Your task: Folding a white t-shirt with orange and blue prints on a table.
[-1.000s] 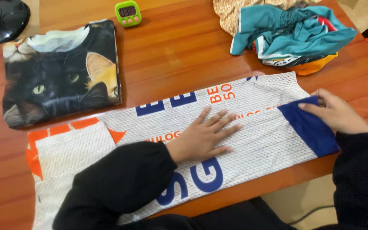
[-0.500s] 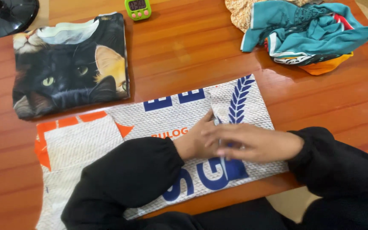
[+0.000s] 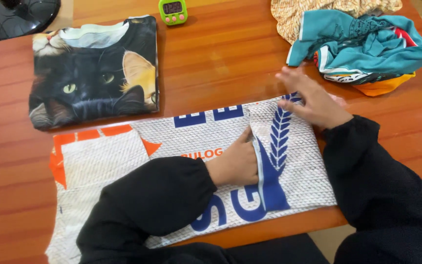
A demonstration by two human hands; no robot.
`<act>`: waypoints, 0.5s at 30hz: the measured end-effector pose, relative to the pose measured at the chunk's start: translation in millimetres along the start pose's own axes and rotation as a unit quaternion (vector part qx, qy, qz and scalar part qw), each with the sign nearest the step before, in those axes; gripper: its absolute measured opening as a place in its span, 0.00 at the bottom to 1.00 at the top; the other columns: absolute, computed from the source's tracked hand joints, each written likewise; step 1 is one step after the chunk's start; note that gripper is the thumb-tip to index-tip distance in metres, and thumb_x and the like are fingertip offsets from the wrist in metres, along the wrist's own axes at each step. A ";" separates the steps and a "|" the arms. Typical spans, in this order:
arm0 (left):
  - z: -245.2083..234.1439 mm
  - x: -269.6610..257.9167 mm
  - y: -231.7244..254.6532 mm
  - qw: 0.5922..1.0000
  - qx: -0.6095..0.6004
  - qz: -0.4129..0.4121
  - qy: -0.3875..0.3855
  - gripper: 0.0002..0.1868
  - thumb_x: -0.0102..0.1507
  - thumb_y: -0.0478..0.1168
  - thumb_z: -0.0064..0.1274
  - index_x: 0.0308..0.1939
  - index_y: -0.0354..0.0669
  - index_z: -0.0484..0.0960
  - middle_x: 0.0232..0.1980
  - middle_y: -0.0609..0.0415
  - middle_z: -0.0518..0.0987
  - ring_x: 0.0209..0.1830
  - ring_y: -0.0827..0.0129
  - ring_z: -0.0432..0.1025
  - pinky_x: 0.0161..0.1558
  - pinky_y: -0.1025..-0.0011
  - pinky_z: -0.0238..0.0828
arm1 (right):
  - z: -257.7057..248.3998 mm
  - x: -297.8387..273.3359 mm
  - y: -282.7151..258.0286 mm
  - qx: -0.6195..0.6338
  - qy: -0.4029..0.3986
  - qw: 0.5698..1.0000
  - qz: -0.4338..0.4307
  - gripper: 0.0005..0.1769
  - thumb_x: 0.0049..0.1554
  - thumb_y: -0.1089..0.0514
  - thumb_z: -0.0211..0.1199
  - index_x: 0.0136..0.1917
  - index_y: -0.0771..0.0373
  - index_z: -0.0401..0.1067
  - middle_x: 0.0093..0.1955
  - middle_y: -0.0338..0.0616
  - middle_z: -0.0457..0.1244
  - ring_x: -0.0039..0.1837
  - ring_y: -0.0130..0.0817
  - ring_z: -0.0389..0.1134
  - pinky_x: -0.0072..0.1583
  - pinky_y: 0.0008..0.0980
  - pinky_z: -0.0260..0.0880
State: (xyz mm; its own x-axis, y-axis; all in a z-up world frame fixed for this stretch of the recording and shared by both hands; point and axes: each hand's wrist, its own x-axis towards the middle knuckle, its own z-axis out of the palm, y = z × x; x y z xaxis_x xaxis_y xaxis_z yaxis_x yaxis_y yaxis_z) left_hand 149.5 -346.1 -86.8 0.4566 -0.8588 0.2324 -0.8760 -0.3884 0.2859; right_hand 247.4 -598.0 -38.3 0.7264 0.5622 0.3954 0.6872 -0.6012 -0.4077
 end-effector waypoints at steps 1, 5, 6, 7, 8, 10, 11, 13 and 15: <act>2.3 -1.3 -0.1 0.999 0.004 0.011 0.046 0.25 0.59 0.49 0.48 0.57 0.44 0.82 0.62 0.45 0.79 0.72 0.50 0.64 0.79 0.35 0.28 | 2.4 0.8 -4.9 -0.012 -0.039 0.998 -0.039 0.38 0.62 0.44 0.60 0.77 0.68 0.63 0.78 0.67 0.54 0.80 0.60 0.50 0.75 0.58 0.43; 4.0 -4.4 1.3 0.992 0.024 0.037 0.115 0.28 0.56 0.49 0.50 0.58 0.42 0.81 0.64 0.42 0.78 0.75 0.46 0.62 0.78 0.34 0.27 | 7.5 4.3 -43.1 -0.022 -0.086 0.992 -0.089 0.33 0.62 0.47 0.56 0.75 0.64 0.64 0.76 0.66 0.56 0.78 0.57 0.52 0.74 0.61 0.39; 1.6 -5.3 3.1 0.994 0.019 0.038 0.103 0.29 0.55 0.49 0.51 0.58 0.41 0.81 0.63 0.42 0.78 0.74 0.46 0.63 0.78 0.33 0.28 | 10.8 4.2 -46.7 0.003 -0.104 0.994 -0.035 0.27 0.64 0.49 0.54 0.72 0.62 0.67 0.73 0.57 0.61 0.77 0.52 0.56 0.76 0.60 0.41; -1.0 -5.1 4.4 0.995 0.015 0.039 0.091 0.29 0.53 0.49 0.52 0.57 0.41 0.81 0.63 0.42 0.79 0.73 0.46 0.63 0.77 0.33 0.29 | 13.2 4.1 -49.8 0.028 -0.122 0.992 0.019 0.22 0.65 0.51 0.52 0.69 0.59 0.69 0.70 0.49 0.65 0.77 0.47 0.59 0.78 0.59 0.42; -6.5 -3.8 6.0 0.995 0.017 0.040 0.092 0.29 0.53 0.49 0.52 0.57 0.41 0.81 0.63 0.42 0.79 0.73 0.46 0.63 0.77 0.33 0.29 | 13.5 7.5 -49.7 0.027 -0.121 0.992 0.018 0.22 0.65 0.51 0.52 0.69 0.59 0.69 0.70 0.49 0.65 0.77 0.47 0.59 0.78 0.59 0.42; -16.1 -1.5 10.9 0.998 0.004 0.028 0.048 0.25 0.53 0.49 0.53 0.52 0.41 0.83 0.57 0.42 0.80 0.69 0.47 0.67 0.77 0.33 0.32 | 14.5 11.2 -49.7 0.029 -0.122 0.992 0.021 0.18 0.65 0.52 0.53 0.64 0.59 0.72 0.63 0.48 0.68 0.69 0.45 0.66 0.76 0.54 0.50; -19.7 -1.1 11.6 0.998 0.005 0.028 0.047 0.25 0.53 0.49 0.53 0.52 0.41 0.83 0.57 0.42 0.80 0.69 0.47 0.67 0.77 0.33 0.32 | 14.5 14.2 -49.8 0.029 -0.121 0.992 0.021 0.18 0.65 0.52 0.53 0.64 0.59 0.72 0.63 0.48 0.68 0.69 0.45 0.66 0.76 0.54 0.50; -25.9 -1.3 13.4 1.000 -0.013 0.014 0.012 0.22 0.53 0.48 0.53 0.47 0.42 0.84 0.50 0.43 0.82 0.62 0.47 0.70 0.75 0.33 0.36 | 15.6 19.2 -50.3 0.025 -0.137 0.990 0.008 0.19 0.63 0.53 0.56 0.64 0.63 0.72 0.55 0.51 0.66 0.62 0.50 0.66 0.64 0.44 0.63; -47.2 0.0 21.1 0.999 -0.005 -0.008 -0.046 0.20 0.54 0.49 0.53 0.45 0.43 0.84 0.48 0.45 0.82 0.60 0.49 0.72 0.77 0.34 0.38 | 17.3 26.2 -49.1 0.037 -0.137 0.990 -0.003 0.18 0.62 0.54 0.58 0.62 0.62 0.74 0.54 0.51 0.66 0.61 0.49 0.66 0.62 0.43 0.64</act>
State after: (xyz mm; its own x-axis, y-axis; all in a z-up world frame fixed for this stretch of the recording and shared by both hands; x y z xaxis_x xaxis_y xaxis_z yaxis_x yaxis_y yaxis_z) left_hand 138.4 -338.5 -36.9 0.4545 -0.8794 0.1416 -0.8667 -0.3999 0.2983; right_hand 232.9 -544.0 -22.2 0.6899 0.7048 0.1653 0.6836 -0.5590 -0.4693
